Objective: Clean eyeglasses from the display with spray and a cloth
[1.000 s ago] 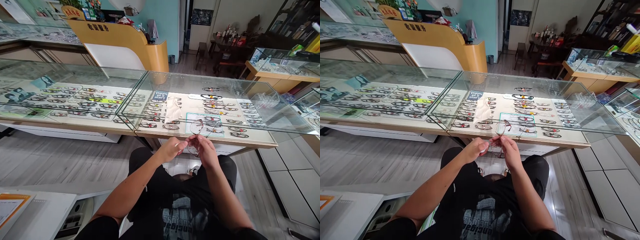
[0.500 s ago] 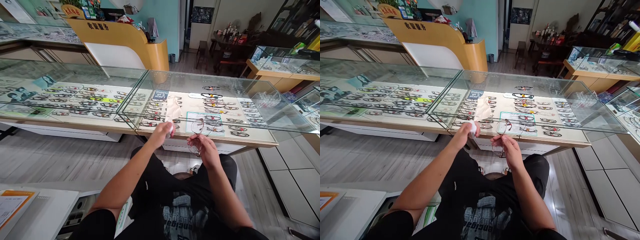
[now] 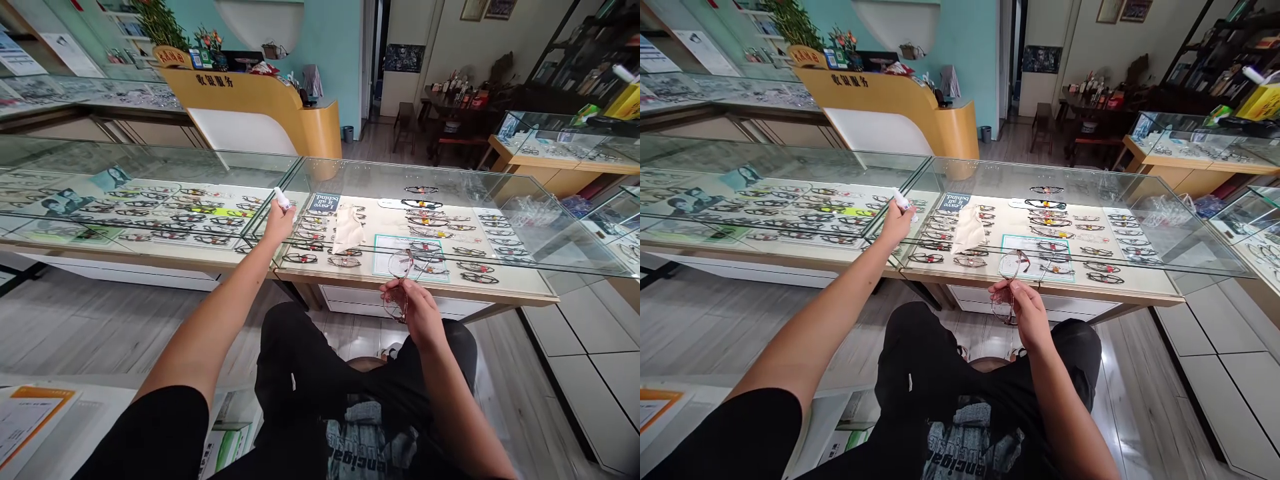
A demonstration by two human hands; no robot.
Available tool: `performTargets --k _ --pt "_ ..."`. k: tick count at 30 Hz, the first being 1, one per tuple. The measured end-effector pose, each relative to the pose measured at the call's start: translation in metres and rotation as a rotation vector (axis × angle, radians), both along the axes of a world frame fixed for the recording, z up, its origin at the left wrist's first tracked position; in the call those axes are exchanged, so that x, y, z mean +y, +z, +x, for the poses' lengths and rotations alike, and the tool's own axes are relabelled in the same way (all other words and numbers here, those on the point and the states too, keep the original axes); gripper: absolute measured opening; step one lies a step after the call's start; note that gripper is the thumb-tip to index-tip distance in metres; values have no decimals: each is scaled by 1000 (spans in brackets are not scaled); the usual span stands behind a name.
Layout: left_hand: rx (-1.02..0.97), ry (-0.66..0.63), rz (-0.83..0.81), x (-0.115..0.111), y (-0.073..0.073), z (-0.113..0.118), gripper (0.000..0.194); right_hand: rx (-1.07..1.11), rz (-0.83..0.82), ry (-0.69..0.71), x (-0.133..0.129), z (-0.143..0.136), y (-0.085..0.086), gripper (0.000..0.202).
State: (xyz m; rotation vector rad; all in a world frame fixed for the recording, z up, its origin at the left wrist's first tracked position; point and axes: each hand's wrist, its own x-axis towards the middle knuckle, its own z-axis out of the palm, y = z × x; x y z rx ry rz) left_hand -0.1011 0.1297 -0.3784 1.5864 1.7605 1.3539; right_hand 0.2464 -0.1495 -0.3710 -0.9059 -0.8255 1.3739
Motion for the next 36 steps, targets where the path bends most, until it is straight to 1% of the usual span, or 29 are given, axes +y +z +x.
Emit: performTargets --k 5,9,12,14,16,18,20,21,22,23,25,27,28,30,32,34,36 --pt "52 -7 -37 6 -11 -13 26 -17 -1 2 -1 1 1 31" --pt "87 -6 -36 5 -14 -14 31 -19 -4 3 0 2 0 30" --pt "76 5 -53 4 -15 -13 35 -27 -11 10 1 1 -1 31" --pt "56 7 -53 -1 -15 -11 41 -28 -15 5 1 0 -1 31" --pt "39 64 2 -12 -15 -7 49 -24 -15 3 0 0 -2 31" --pt "30 196 114 -31 -15 2 52 -20 -15 4 0 1 -2 30" --pt "21 307 215 -58 -17 18 43 -11 -18 6 1 1 -3 30" --pt "-5 314 241 -73 -20 28 37 -7 -22 3 1 1 -3 30" --pt "-58 281 219 -88 -23 39 33 -5 -26 0 1 0 -3 30" --pt "-151 227 142 -103 -27 51 29 -6 -30 -2 1 0 -3 31" --pt "-438 106 -125 -126 -37 76 27 -14 -33 -5 2 -1 -3 31" --pt "-534 16 -297 -140 -45 96 30 -22 -31 -2 2 -1 -4 32" --pt "-565 -36 -365 -143 -47 104 37 -25 -30 3 2 -1 -5 32" --pt "-614 -143 -483 -143 -46 115 55 -33 -29 15 2 0 -7 33" --pt "-693 -242 -624 -135 -40 121 68 -38 -26 24 2 1 -9 33" --pt "-776 -314 -764 -125 -32 124 75 -35 -25 24 1 2 -11 33" --pt "-808 -335 -840 -115 -26 126 76 -28 -24 27 0 2 -13 33"
